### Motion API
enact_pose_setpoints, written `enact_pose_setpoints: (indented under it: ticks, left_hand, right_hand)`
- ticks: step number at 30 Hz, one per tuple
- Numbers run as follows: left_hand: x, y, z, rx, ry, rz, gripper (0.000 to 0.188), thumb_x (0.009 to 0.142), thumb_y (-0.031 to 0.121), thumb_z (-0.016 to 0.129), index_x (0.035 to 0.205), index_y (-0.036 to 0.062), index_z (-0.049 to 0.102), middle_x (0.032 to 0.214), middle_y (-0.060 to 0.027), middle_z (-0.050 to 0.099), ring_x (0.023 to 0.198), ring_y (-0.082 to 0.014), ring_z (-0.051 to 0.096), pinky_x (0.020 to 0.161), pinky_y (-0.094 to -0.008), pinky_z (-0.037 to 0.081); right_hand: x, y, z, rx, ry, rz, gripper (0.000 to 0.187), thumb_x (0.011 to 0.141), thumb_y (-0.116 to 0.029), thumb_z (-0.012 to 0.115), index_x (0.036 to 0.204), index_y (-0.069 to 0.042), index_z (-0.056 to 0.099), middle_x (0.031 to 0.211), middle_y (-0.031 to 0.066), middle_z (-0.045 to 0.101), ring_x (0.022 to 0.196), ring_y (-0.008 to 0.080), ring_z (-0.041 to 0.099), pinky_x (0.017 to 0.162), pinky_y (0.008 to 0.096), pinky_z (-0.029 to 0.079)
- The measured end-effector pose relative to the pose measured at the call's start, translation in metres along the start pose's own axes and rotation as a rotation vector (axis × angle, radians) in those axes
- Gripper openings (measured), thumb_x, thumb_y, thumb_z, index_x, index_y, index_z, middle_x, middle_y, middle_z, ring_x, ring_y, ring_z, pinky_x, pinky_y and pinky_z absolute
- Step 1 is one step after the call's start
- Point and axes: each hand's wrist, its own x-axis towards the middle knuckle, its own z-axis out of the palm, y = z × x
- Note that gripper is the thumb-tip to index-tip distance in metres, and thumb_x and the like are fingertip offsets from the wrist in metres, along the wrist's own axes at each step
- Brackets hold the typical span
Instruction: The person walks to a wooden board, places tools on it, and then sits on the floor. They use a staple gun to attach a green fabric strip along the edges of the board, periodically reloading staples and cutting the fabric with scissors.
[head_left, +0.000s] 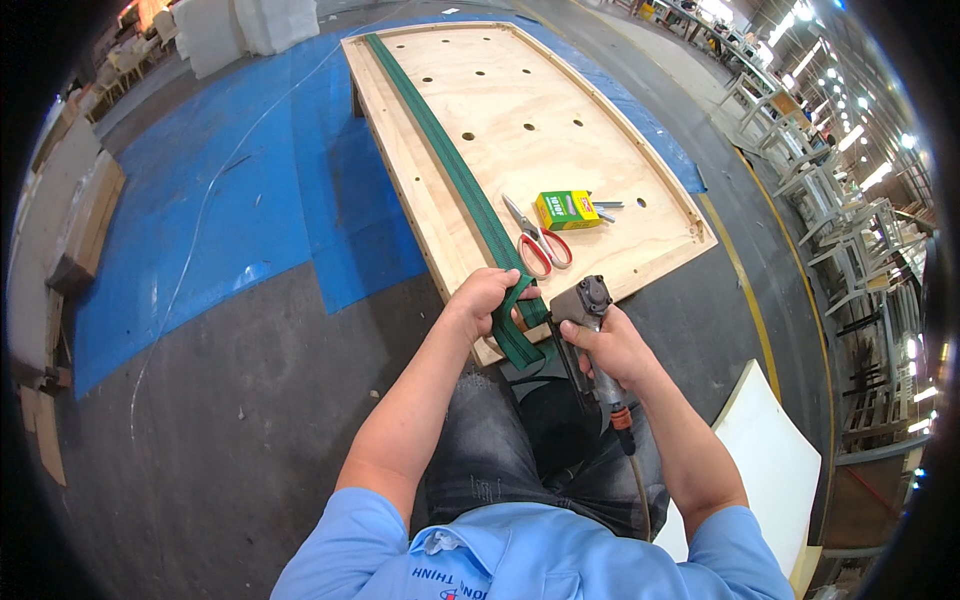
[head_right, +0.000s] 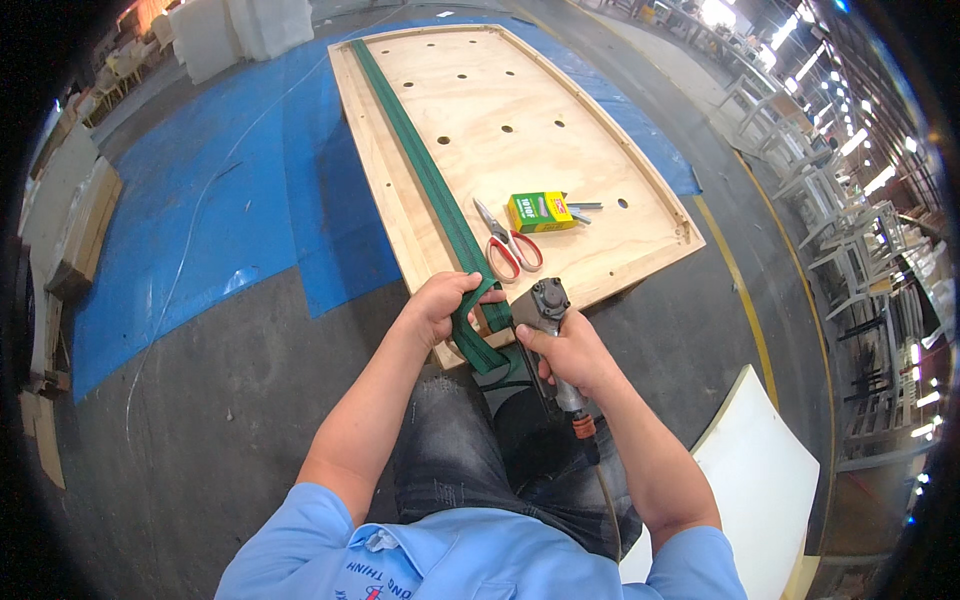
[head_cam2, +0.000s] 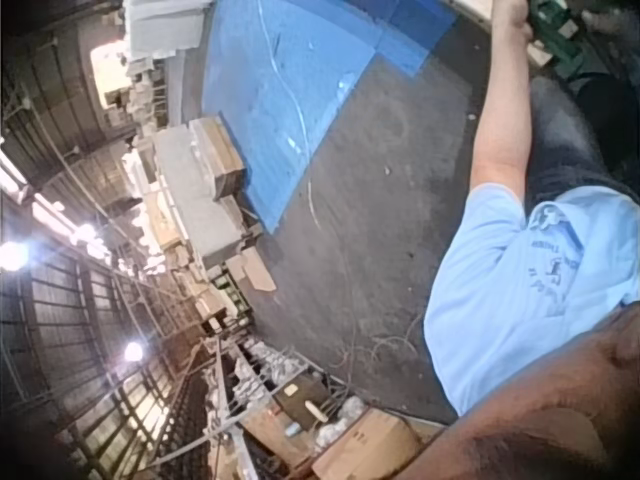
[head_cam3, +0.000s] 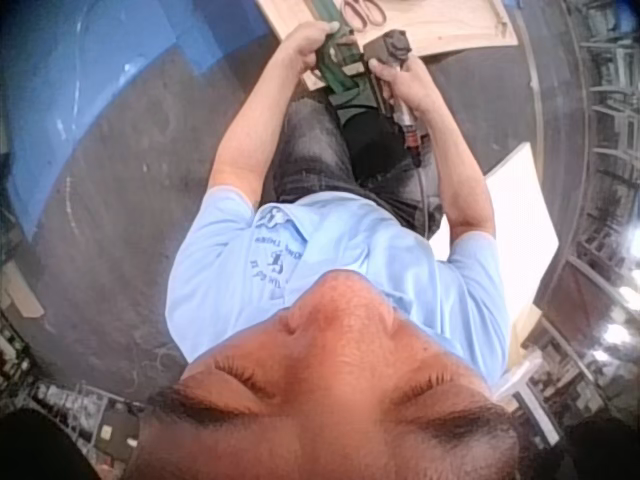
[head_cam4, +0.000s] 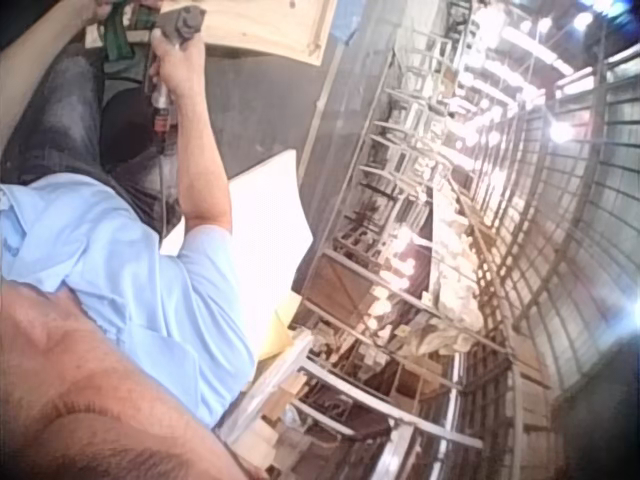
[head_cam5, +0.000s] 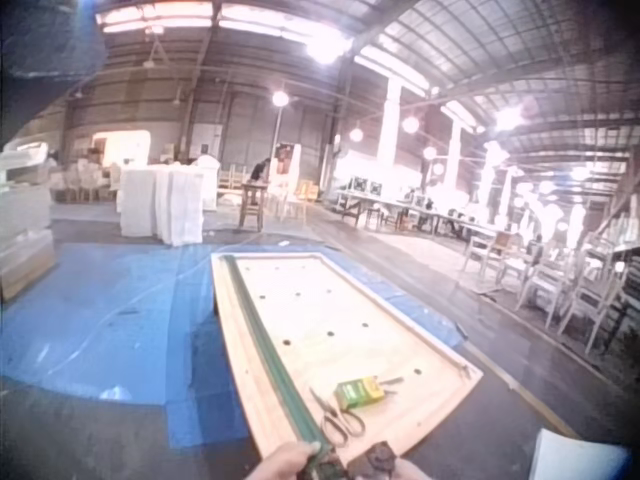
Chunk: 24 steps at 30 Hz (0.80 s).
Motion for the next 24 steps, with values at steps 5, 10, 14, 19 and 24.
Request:
enact_pose_setpoints:
  ticks: [5,10,14,19,24]
  left_hand:
    - [0.002,0.001,-0.007,-0.01,-0.019,0.011,0.037,0.111,0.02,0.046,0.131,-0.0095,0.056,0.118,-0.0198,0.072,0.076,-0.0177,0.065,0.055,-0.0311,0.051]
    - [0.001,0.001,-0.003,-0.036,0.002,0.004,0.035,0.111,0.019,0.046,0.128,-0.0084,0.057,0.117,-0.0196,0.072,0.074,-0.0191,0.066,0.055,-0.0333,0.053]
    - [0.0,0.0,-0.001,-0.018,0.027,0.016,0.037,0.111,0.018,0.044,0.131,-0.0107,0.056,0.119,-0.0209,0.073,0.074,-0.0158,0.063,0.054,-0.0282,0.049]
    - [-0.006,0.005,0.005,-0.009,0.052,-0.017,0.038,0.111,0.019,0.044,0.13,-0.0105,0.057,0.118,-0.0194,0.074,0.069,-0.0151,0.06,0.054,-0.0288,0.049]
    - [-0.003,0.002,-0.001,0.018,0.032,-0.011,0.038,0.111,0.02,0.044,0.128,-0.0099,0.058,0.117,-0.0191,0.074,0.064,-0.0145,0.058,0.053,-0.0288,0.048]
  right_hand:
    - [0.004,-0.005,0.0,-0.032,-0.056,-0.006,0.034,0.097,-0.021,0.074,0.115,0.002,0.058,0.084,0.0047,0.063,0.054,0.0108,0.055,0.045,0.0295,0.044]
    - [0.001,-0.006,0.008,-0.033,-0.036,-0.031,0.035,0.097,-0.021,0.075,0.117,0.002,0.059,0.084,0.0052,0.064,0.053,0.0103,0.054,0.045,0.0292,0.044]
    - [-0.001,-0.007,0.011,-0.041,-0.044,-0.045,0.035,0.097,-0.021,0.075,0.117,0.002,0.059,0.084,0.0056,0.065,0.053,0.0103,0.055,0.045,0.0285,0.045]
    - [0.0,-0.005,0.011,-0.038,-0.078,-0.055,0.034,0.096,-0.022,0.075,0.116,0.001,0.06,0.083,0.0049,0.064,0.052,0.0104,0.055,0.045,0.0285,0.045]
    - [-0.001,-0.003,0.017,-0.056,-0.11,-0.074,0.034,0.096,-0.021,0.075,0.117,0.001,0.06,0.083,0.0043,0.063,0.053,0.0111,0.057,0.045,0.0289,0.046]
